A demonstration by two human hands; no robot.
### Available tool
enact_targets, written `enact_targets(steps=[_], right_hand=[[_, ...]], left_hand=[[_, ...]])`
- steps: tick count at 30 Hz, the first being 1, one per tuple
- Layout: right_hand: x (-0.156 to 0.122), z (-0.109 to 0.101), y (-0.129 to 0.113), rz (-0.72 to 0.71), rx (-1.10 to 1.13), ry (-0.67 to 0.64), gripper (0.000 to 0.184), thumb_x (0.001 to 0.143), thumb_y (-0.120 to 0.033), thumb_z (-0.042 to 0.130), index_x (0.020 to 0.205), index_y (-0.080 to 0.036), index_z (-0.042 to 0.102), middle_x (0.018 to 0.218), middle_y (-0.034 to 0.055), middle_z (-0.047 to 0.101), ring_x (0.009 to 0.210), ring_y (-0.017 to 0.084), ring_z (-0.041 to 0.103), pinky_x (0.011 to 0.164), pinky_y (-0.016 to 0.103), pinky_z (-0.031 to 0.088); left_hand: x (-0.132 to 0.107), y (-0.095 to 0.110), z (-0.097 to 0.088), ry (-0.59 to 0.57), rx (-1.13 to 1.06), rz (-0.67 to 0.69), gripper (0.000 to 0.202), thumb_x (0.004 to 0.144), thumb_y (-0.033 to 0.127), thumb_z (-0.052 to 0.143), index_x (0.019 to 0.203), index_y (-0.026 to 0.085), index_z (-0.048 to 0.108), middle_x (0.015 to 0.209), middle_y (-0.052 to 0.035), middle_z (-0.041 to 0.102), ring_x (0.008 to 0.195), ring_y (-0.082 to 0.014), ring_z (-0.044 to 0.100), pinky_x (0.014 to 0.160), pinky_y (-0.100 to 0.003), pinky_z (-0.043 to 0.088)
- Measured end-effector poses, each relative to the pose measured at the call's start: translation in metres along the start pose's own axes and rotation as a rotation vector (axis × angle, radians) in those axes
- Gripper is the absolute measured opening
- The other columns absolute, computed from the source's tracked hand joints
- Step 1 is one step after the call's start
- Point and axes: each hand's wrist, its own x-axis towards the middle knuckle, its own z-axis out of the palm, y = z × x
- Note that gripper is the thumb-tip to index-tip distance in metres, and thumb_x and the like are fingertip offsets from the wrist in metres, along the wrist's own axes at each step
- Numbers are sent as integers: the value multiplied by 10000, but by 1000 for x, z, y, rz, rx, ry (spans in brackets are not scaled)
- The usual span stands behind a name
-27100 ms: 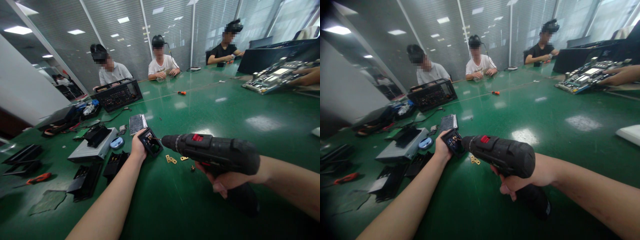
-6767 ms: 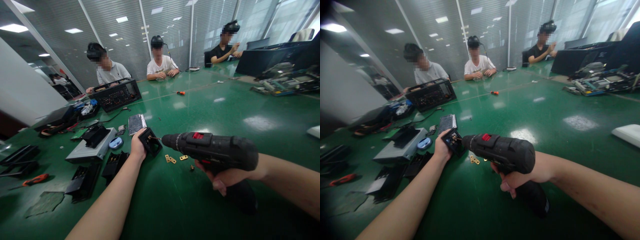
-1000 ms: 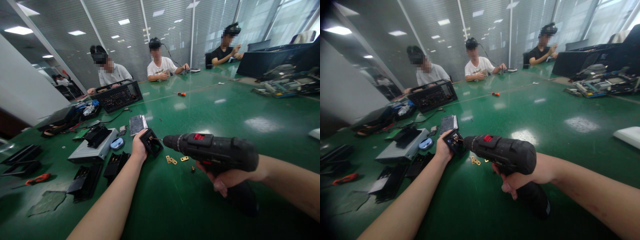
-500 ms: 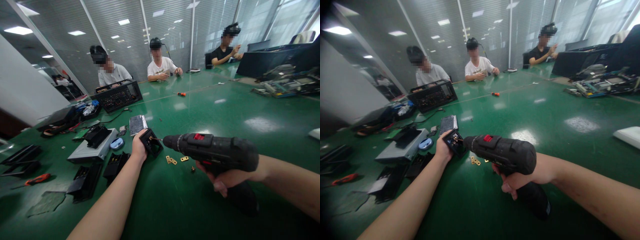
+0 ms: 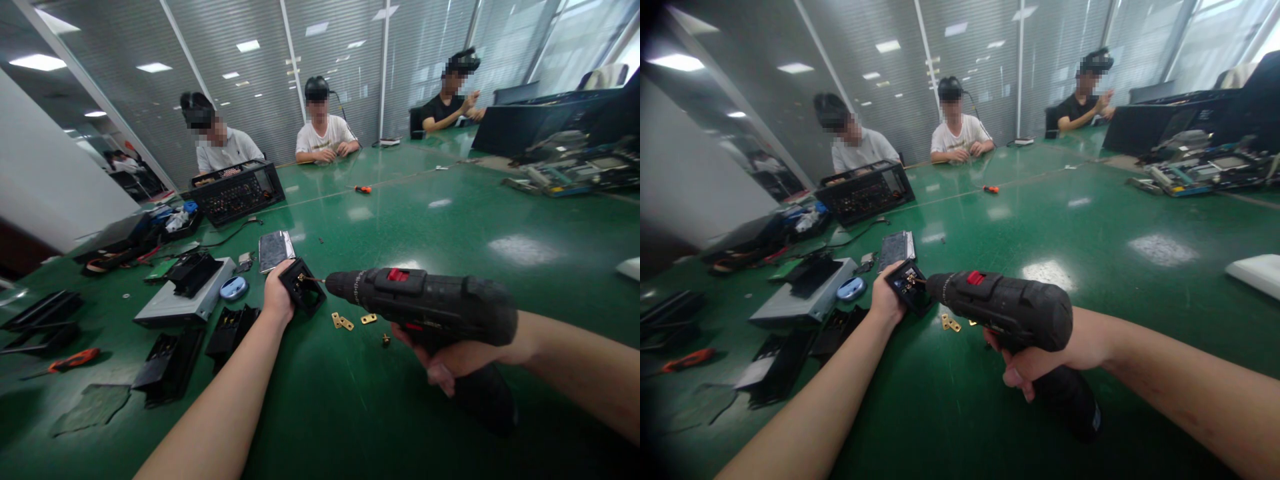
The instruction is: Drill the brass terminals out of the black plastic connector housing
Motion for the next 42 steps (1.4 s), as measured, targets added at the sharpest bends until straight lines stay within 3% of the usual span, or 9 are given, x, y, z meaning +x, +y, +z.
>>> enact_targets(steps=[12, 17, 21, 28, 36, 42], right_hand=[[2, 2, -1, -13, -16, 4, 621, 692, -28, 1226, 1166, -211, 867, 930, -40, 937, 701, 177, 949, 663, 217, 806], [-3, 6, -6, 4, -48, 42, 676, 740, -14, 1197, 1261, -258, 841, 924, -84, 898, 752, 183, 971, 715, 237, 825], [-3, 5, -4, 26, -44, 32, 604, 749, -94, 1221, 1200, -256, 853, 881, -81, 905, 738, 174, 959, 722, 229, 818], [3, 1, -4, 36, -41, 10, 647, 696, -15, 1198, 1187, -247, 846, 873, -79, 909, 723, 192, 962, 685, 240, 813], [2, 4, -6, 41, -36, 27, 624, 686, -67, 1230, 1142, -231, 836, 880, -42, 929, 708, 179, 944, 675, 217, 794], [0, 7, -7, 76, -41, 48, 562, 725, -99, 1209, 1133, -223, 845, 850, -65, 886, 721, 170, 929, 707, 239, 798]], left_hand=[[2, -1, -2, 1, 16, 17, 328, 697, 420, 1018, 846, 249, 782, 738, 28, 739, 691, -203, 704, 722, -309, 546], [3, -1, -4, -2, 7, 12, 334, 659, 413, 1012, 845, 234, 799, 760, 13, 762, 720, -203, 714, 743, -315, 570], [2, -1, -3, -2, 4, -1, 349, 667, 422, 1022, 852, 240, 789, 755, 22, 749, 720, -208, 720, 753, -322, 577], [1, 0, -1, 9, -2, 1, 329, 676, 408, 1008, 856, 241, 789, 756, 18, 756, 704, -209, 720, 737, -324, 568], [0, 1, -1, 7, -1, -4, 304, 665, 394, 984, 847, 241, 795, 756, 10, 752, 703, -208, 702, 716, -318, 553], [1, 0, -1, -6, 3, -7, 310, 684, 404, 994, 832, 244, 773, 749, 14, 747, 690, -201, 697, 717, -314, 552]])
